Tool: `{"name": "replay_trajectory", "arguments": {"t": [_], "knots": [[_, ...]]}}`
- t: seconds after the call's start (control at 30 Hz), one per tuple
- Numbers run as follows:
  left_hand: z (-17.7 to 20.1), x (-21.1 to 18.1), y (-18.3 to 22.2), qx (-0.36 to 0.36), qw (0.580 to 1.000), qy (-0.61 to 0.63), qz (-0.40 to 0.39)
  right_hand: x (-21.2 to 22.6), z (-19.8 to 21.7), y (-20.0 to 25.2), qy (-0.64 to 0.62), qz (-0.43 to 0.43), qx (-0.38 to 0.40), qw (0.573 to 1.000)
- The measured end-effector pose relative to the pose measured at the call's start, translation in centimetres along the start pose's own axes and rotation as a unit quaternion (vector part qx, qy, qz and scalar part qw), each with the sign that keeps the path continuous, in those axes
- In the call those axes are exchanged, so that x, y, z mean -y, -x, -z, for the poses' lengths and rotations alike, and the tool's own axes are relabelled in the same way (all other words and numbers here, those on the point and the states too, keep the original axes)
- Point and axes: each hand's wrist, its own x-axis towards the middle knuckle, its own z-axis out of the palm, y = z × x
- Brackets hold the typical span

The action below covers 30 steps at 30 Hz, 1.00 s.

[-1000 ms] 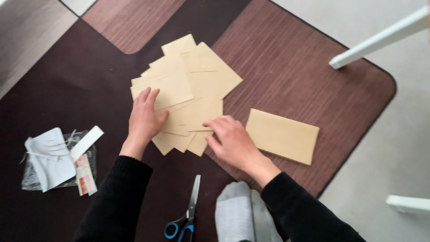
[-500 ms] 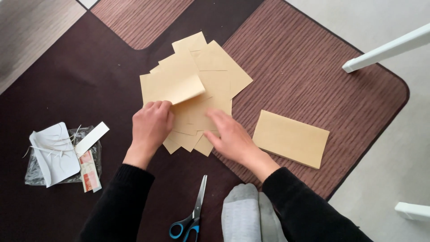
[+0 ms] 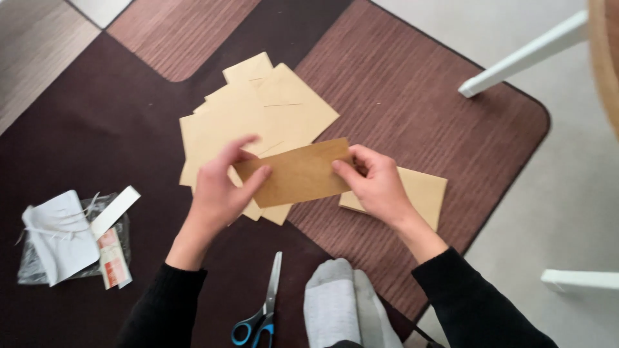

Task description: The person folds individual brown paper sheets in half from a stack on the floor.

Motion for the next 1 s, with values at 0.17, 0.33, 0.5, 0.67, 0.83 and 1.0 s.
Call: {"name": "replay_trajectory", "arguments": {"t": [0.17, 0.33, 0.5, 0.67, 0.83, 1.0], "knots": [[-3.9, 1.5, -0.7, 0.108, 0.948, 0.207, 0.217, -1.8, 5.0, 1.5, -0.053, -0.084, -0.062, 0.993], [-8.4, 0.0, -0.7, 0.132, 0.928, 0.248, 0.243, -3.6, 9.3, 4.2, -0.081, -0.167, -0.096, 0.978], [-13.3, -0.6, -0.9, 0.173, 0.94, 0.204, 0.21, -6.4, 13.8, 7.0, 0.003, -0.212, -0.111, 0.971], [-17.2, 0.6, -1.5, 0.211, 0.946, 0.15, 0.196, -7.8, 16.2, 8.5, 0.09, -0.24, -0.125, 0.958], [-19.4, 2.2, -1.5, 0.228, 0.948, 0.094, 0.2, -10.4, 16.9, 9.0, 0.22, -0.271, -0.109, 0.931], [-19.7, 2.1, -1.5, 0.239, 0.947, 0.02, 0.214, -12.1, 16.6, 9.5, 0.269, -0.298, -0.112, 0.909]]}}
